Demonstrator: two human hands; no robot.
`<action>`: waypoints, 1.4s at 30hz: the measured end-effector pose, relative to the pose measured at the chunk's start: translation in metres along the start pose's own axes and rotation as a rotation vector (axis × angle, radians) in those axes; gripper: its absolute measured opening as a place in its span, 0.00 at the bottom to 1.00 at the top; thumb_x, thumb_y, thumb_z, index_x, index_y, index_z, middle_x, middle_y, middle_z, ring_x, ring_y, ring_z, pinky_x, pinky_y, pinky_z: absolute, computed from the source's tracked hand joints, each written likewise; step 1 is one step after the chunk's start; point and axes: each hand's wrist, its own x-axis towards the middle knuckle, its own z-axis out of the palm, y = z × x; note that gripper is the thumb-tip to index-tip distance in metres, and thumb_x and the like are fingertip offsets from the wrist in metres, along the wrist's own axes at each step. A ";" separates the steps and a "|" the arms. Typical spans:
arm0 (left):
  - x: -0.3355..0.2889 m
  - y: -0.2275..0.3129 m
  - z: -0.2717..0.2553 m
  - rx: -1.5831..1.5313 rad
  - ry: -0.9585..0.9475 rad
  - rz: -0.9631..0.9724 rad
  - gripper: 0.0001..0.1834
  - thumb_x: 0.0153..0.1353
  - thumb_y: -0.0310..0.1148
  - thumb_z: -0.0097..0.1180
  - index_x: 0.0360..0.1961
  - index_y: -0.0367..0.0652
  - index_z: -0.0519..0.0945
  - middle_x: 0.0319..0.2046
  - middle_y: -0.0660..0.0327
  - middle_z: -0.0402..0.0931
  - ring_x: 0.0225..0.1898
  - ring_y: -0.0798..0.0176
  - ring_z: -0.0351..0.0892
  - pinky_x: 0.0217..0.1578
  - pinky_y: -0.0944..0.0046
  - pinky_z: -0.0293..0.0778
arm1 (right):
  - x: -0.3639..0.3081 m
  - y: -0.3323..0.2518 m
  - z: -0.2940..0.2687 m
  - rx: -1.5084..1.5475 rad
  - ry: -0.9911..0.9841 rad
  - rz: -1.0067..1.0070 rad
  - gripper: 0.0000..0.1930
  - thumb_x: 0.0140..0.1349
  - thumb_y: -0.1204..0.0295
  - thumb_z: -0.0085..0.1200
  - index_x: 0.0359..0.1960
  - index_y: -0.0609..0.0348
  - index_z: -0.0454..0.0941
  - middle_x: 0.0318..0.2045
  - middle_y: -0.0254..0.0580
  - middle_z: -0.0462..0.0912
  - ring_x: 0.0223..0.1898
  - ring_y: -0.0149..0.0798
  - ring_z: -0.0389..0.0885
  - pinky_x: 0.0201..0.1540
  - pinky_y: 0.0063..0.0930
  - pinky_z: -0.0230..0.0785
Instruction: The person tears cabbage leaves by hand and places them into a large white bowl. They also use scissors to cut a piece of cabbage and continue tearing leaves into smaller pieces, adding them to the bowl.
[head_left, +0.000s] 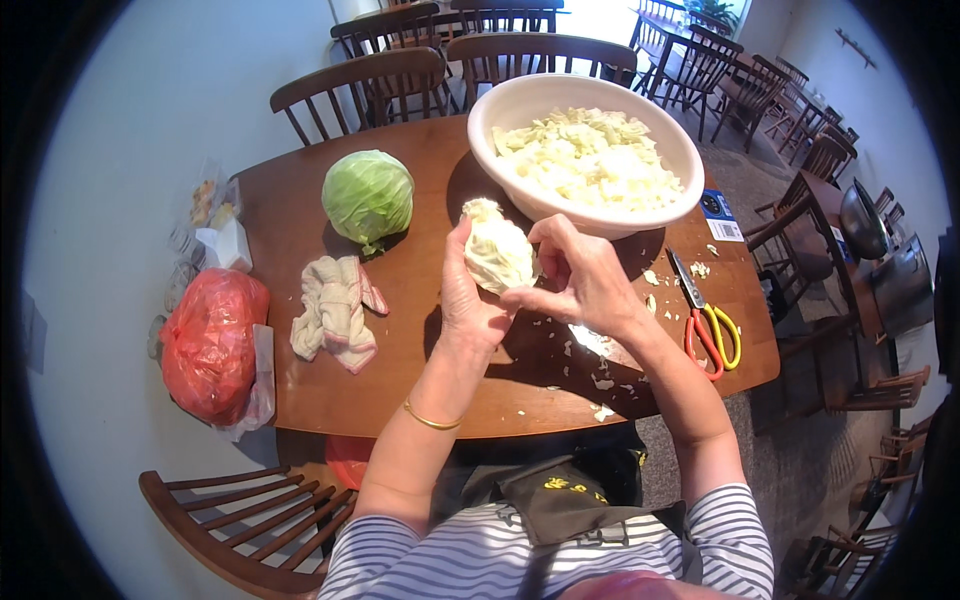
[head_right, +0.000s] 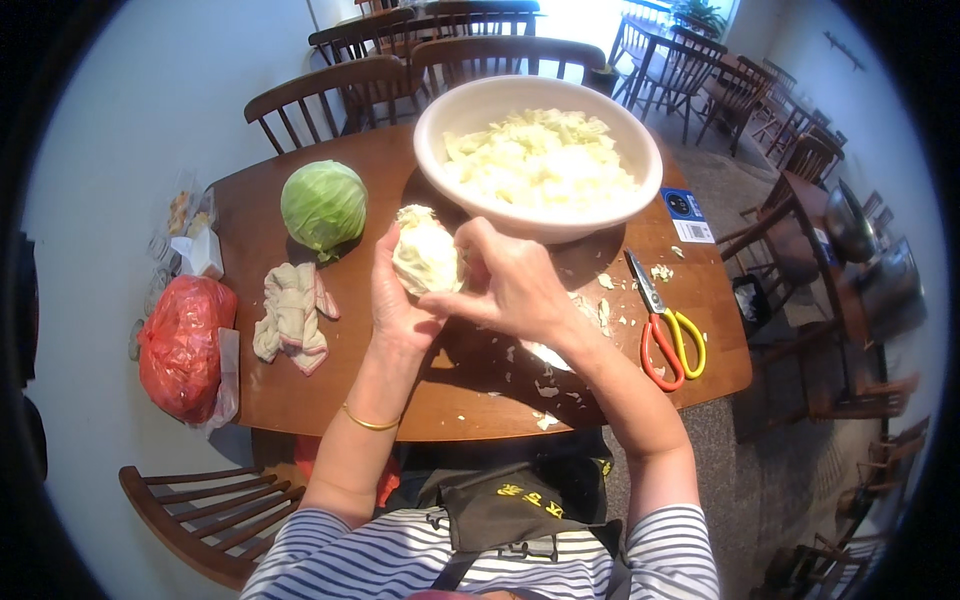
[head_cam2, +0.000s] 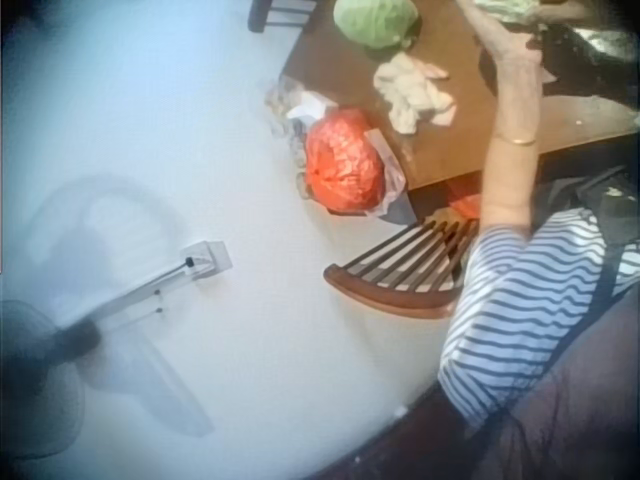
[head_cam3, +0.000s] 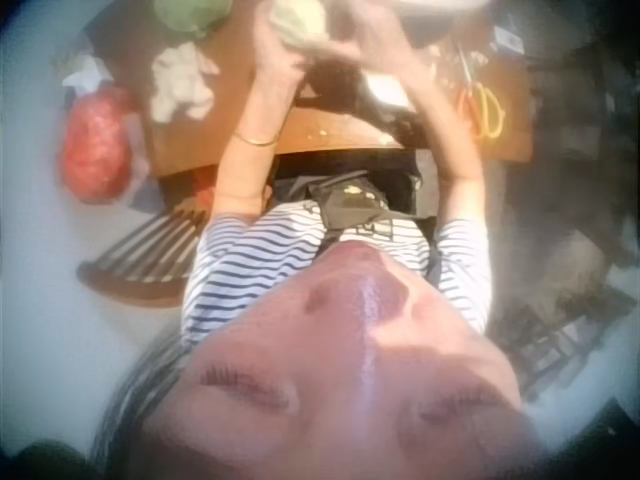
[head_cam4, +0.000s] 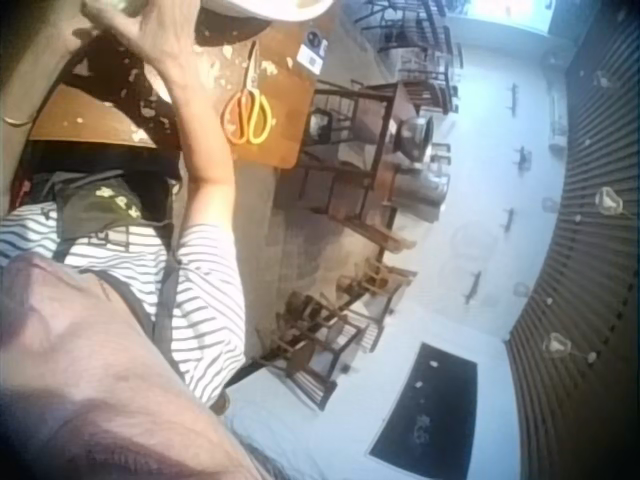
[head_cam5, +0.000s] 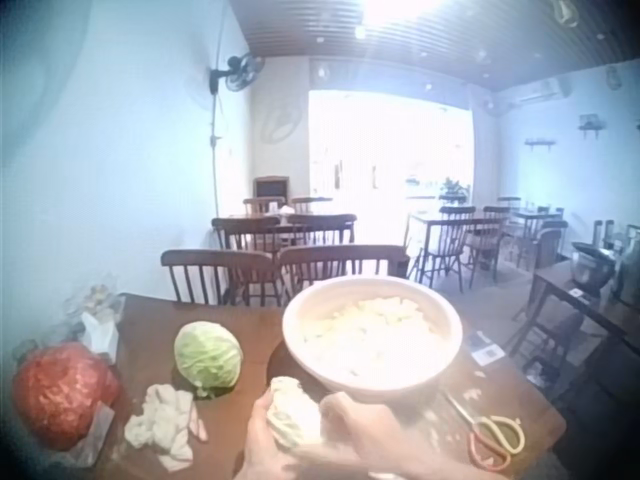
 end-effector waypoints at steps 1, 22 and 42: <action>-0.001 0.000 0.001 0.008 0.036 0.026 0.20 0.58 0.47 0.59 0.46 0.47 0.74 0.40 0.65 0.77 0.42 0.65 0.78 0.45 0.61 0.77 | -0.001 -0.001 0.004 0.023 0.011 0.022 0.26 0.49 0.57 0.69 0.38 0.63 0.70 0.19 0.42 0.74 0.19 0.36 0.74 0.24 0.30 0.68; -0.002 0.004 0.001 -0.099 -0.079 0.015 0.21 0.60 0.48 0.57 0.46 0.45 0.73 0.40 0.61 0.76 0.42 0.61 0.77 0.47 0.59 0.75 | -0.002 0.013 0.014 0.891 0.050 0.243 0.06 0.67 0.76 0.46 0.43 0.64 0.72 0.30 0.34 0.75 0.24 0.21 0.67 0.24 0.12 0.58; -0.003 -0.004 0.003 0.107 -0.053 0.074 0.21 0.59 0.45 0.56 0.49 0.44 0.73 0.41 0.61 0.77 0.44 0.61 0.78 0.46 0.58 0.77 | 0.003 0.007 -0.005 0.057 0.127 0.035 0.17 0.61 0.70 0.56 0.49 0.66 0.73 0.22 0.42 0.77 0.23 0.33 0.76 0.25 0.28 0.68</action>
